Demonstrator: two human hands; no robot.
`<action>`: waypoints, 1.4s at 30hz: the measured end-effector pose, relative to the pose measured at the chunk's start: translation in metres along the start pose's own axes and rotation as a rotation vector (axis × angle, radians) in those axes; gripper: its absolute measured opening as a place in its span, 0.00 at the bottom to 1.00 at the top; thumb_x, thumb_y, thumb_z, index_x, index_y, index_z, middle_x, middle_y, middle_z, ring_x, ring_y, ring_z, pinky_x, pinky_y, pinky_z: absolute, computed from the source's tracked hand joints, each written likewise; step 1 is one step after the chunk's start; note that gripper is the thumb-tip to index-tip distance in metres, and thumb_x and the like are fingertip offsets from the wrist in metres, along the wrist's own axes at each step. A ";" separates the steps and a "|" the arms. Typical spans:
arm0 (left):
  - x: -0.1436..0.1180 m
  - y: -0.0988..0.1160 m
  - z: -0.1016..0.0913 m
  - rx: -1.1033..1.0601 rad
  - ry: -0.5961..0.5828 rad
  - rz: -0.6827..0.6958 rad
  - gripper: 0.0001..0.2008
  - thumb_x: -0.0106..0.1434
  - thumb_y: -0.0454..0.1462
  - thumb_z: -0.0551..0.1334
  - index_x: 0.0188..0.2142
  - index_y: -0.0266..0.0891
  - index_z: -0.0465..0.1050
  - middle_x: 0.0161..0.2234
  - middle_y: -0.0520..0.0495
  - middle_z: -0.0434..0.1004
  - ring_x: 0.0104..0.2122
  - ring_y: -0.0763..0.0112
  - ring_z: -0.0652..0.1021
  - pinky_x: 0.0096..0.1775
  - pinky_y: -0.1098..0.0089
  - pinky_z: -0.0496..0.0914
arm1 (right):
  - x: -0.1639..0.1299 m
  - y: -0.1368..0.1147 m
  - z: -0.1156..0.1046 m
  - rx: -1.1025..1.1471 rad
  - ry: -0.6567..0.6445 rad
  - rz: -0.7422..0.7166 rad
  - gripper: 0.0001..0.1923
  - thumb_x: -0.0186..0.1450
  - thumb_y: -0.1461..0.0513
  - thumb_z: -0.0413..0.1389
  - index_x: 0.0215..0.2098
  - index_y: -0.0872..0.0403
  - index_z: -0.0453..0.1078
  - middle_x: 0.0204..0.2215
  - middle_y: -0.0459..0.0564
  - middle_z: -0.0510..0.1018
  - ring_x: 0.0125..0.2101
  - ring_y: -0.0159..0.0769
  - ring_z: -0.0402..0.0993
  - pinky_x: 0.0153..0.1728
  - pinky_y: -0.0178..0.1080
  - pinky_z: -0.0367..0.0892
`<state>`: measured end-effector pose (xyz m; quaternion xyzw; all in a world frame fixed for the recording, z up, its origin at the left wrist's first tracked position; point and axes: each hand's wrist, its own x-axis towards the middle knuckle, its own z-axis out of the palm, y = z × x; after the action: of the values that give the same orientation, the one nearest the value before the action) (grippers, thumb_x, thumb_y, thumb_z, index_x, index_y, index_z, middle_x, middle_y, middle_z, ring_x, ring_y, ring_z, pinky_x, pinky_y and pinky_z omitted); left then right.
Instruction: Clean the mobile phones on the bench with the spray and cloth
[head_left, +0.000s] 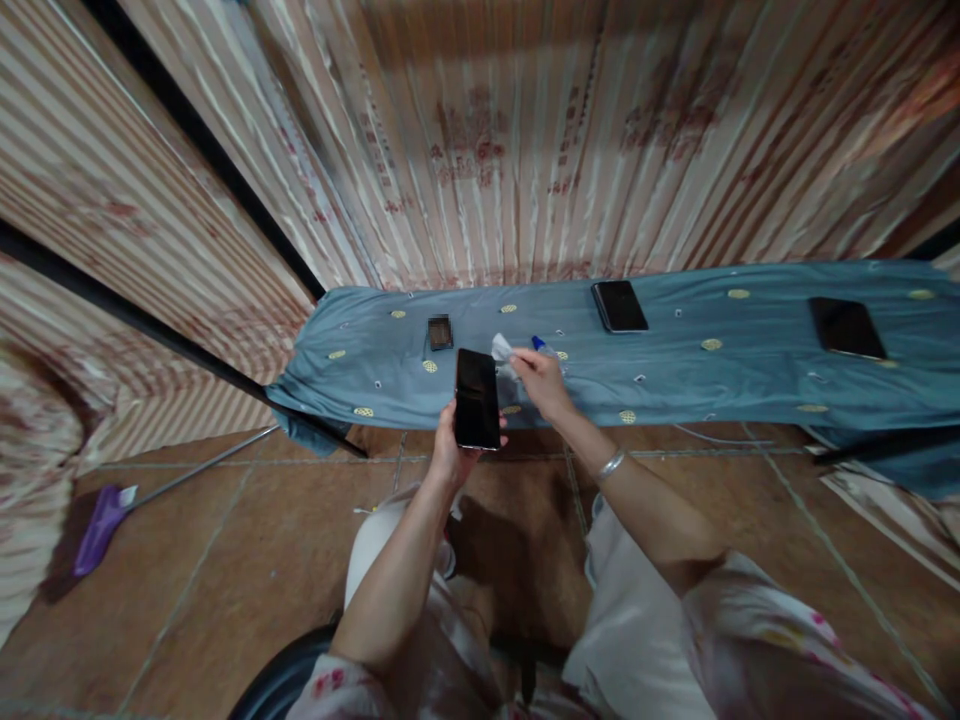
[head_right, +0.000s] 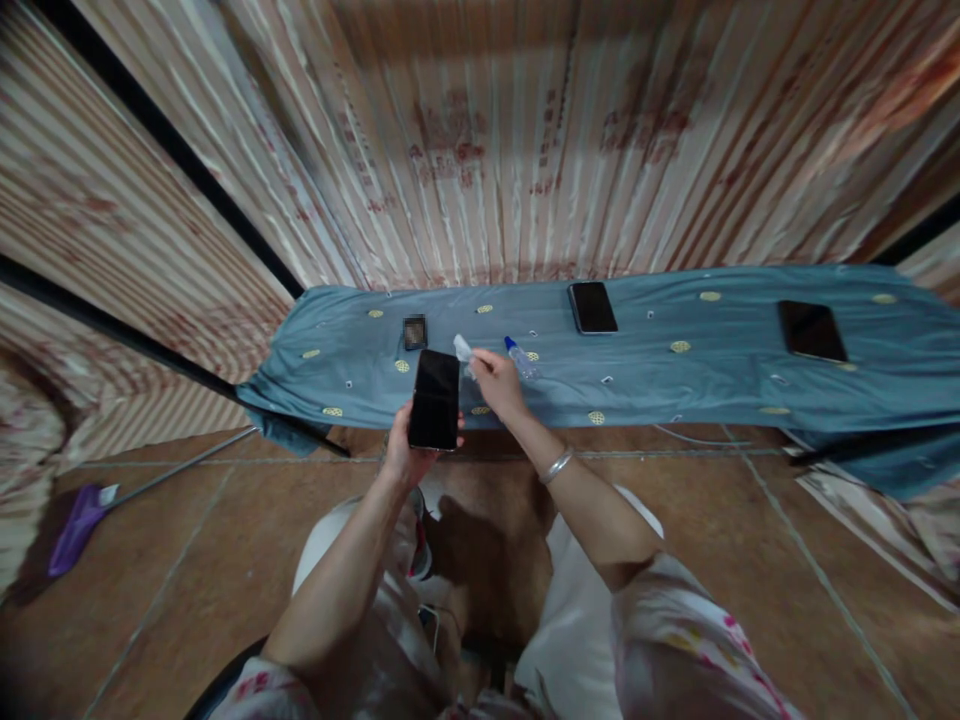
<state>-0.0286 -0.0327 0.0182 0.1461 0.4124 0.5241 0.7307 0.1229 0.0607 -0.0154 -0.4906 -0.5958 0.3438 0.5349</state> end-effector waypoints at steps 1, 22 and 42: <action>0.000 0.000 0.000 0.000 0.001 -0.001 0.25 0.68 0.46 0.47 0.46 0.29 0.73 0.31 0.36 0.81 0.29 0.59 0.82 0.30 0.62 0.76 | 0.005 0.003 -0.005 0.051 0.086 0.026 0.15 0.64 0.56 0.53 0.40 0.53 0.79 0.32 0.47 0.83 0.36 0.41 0.78 0.43 0.44 0.73; 0.000 0.000 0.004 -0.079 0.014 -0.022 0.20 0.67 0.45 0.51 0.42 0.32 0.75 0.34 0.38 0.80 0.37 0.55 0.81 0.35 0.57 0.77 | -0.026 -0.013 0.011 -0.375 -0.202 -0.389 0.19 0.68 0.64 0.47 0.53 0.53 0.73 0.58 0.55 0.71 0.57 0.44 0.67 0.60 0.50 0.63; 0.010 -0.023 0.006 -0.054 0.091 -0.009 0.15 0.65 0.43 0.56 0.44 0.36 0.74 0.36 0.42 0.81 0.39 0.57 0.81 0.35 0.62 0.77 | -0.029 -0.017 0.006 -0.359 -0.304 -0.442 0.18 0.70 0.63 0.47 0.53 0.52 0.73 0.55 0.55 0.74 0.54 0.43 0.68 0.58 0.48 0.63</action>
<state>-0.0078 -0.0319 0.0022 0.1005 0.4314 0.5378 0.7173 0.1119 0.0286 -0.0091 -0.3788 -0.8122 0.1783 0.4062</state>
